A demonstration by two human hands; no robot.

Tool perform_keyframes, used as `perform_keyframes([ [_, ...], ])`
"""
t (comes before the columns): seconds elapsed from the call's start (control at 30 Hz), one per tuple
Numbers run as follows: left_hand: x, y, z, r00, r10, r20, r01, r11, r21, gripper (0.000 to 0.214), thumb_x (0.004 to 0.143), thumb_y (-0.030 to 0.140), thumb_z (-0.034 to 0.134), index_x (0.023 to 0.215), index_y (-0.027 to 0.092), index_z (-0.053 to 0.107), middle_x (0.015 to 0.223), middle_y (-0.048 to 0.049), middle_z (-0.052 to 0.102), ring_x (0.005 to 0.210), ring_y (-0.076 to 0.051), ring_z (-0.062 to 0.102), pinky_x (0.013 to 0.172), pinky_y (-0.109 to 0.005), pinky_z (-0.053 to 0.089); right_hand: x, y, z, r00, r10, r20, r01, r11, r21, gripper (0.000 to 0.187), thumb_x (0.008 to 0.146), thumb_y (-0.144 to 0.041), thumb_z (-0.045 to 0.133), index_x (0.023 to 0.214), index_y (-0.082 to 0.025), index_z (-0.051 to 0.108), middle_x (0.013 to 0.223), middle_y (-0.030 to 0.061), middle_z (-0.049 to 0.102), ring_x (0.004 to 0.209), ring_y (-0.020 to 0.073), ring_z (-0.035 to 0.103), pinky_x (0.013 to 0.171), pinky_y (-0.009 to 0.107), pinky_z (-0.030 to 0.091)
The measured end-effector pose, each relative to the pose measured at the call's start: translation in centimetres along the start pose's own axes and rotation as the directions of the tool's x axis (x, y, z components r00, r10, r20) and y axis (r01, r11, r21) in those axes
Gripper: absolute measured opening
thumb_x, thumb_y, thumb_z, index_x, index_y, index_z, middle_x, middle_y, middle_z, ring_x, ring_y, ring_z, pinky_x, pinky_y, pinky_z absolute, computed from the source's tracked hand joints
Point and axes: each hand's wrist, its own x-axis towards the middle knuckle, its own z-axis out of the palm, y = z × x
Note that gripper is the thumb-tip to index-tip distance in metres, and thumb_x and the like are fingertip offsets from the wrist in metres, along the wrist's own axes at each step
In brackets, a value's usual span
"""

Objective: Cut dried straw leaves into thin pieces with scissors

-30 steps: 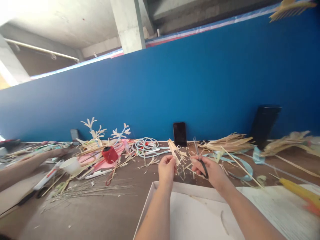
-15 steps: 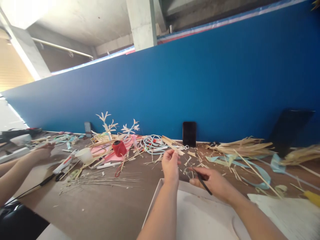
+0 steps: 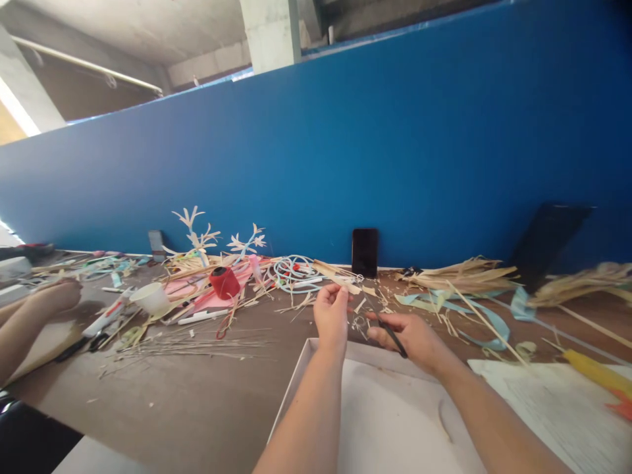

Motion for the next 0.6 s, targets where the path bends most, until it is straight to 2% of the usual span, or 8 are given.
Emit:
perform_keyframes([
  [0.2, -0.19, 0.16, 0.24, 1.000, -0.017, 0.005, 0.017, 1.000, -0.002, 0.027, 0.067, 0.034, 0.064, 0.081, 0.013, 0.055, 0.070, -0.0029, 0.060, 0.066, -0.014, 0.060, 0.049, -0.020, 0.045, 0.19, 0.44, 0.23, 1.000, 0.002, -0.027, -0.002, 1.000, 0.011, 0.053, 0.058, -0.044, 0.072, 0.104, -0.016, 0.069, 0.054, -0.0019, 0.056, 0.050, 0.0125, 0.048, 0.046, 0.023, 0.038],
  [0.4, -0.45, 0.58, 0.50, 0.999, -0.042, 0.001, 0.042, 0.999, 0.003, 0.024, 0.067, 0.031, 0.063, 0.080, 0.013, 0.054, 0.068, -0.0025, 0.060, 0.065, -0.013, 0.060, 0.048, -0.019, 0.044, 0.26, 0.53, 0.33, 0.999, 0.032, 0.015, -0.033, 0.995, 0.090, 0.053, 0.059, -0.038, 0.073, 0.107, -0.015, 0.067, 0.050, -0.0049, 0.052, 0.048, 0.0102, 0.043, 0.047, 0.022, 0.036],
  [0.6, -0.54, 0.64, 0.51, 0.998, -0.061, 0.006, 0.061, 0.998, 0.004, 0.024, 0.067, 0.031, 0.063, 0.080, 0.013, 0.053, 0.070, -0.0030, 0.060, 0.065, -0.013, 0.060, 0.048, -0.019, 0.044, -0.03, -0.21, 0.29, 0.999, 0.036, -0.037, -0.035, 0.999, 0.027, 0.054, 0.060, -0.046, 0.071, 0.104, -0.015, 0.068, 0.047, -0.0044, 0.051, 0.046, 0.0105, 0.042, 0.045, 0.023, 0.035],
])
